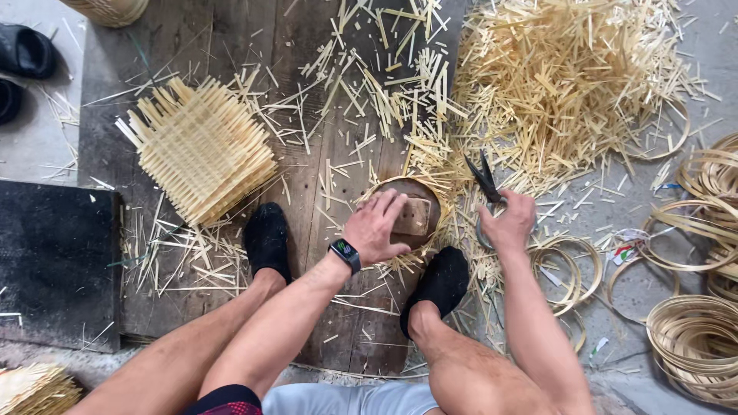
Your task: The person sits on the floor and repeatedly assembles small round bamboo baskets. They place a woven bamboo mat onto a circular wooden mold, press it into shape, and use shears to trim the excess bamboo strips around the edge. The finished baskets are stacked nearby.
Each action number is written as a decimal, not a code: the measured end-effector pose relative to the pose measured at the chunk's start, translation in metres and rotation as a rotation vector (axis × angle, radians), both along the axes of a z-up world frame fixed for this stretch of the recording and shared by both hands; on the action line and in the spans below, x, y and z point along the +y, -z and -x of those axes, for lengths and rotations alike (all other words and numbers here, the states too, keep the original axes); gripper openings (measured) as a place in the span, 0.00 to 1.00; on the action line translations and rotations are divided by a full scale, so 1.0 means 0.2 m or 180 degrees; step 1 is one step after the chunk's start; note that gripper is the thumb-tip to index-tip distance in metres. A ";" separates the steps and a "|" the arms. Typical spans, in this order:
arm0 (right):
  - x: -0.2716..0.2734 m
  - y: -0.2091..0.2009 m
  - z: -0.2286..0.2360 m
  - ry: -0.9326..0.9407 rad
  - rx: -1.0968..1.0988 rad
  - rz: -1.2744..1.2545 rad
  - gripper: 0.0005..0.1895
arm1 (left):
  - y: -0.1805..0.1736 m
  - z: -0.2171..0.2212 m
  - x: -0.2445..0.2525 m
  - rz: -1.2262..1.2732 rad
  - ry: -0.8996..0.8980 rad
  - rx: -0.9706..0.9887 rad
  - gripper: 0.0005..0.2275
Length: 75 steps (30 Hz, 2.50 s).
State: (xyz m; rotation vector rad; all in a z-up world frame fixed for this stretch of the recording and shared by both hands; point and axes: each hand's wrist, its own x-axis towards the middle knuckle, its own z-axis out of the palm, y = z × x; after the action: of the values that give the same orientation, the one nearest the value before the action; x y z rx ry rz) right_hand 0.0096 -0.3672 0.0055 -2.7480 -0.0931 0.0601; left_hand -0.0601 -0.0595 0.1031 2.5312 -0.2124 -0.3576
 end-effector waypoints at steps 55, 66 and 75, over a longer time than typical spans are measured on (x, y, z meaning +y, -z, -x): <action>0.11 0.03 -0.06 -0.1567 0.0249 0.1132 0.24 | 0.15 -0.05 -0.07 -0.0141 -0.0638 0.0272 0.43; 0.05 -0.11 -0.06 -0.1580 0.0081 0.0891 0.32 | 0.09 -0.04 -0.26 0.0023 -0.1991 0.0396 0.51; -0.06 0.11 -0.05 -0.1636 0.0527 0.1022 0.11 | 0.09 -0.02 -0.23 -0.0018 -0.1610 -0.0046 0.51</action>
State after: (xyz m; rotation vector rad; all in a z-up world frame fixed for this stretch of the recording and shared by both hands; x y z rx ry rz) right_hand 0.0204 -0.3785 -0.0166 -2.9420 -0.8031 0.4772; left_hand -0.0557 -0.1051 0.0849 2.4821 0.4187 -0.1372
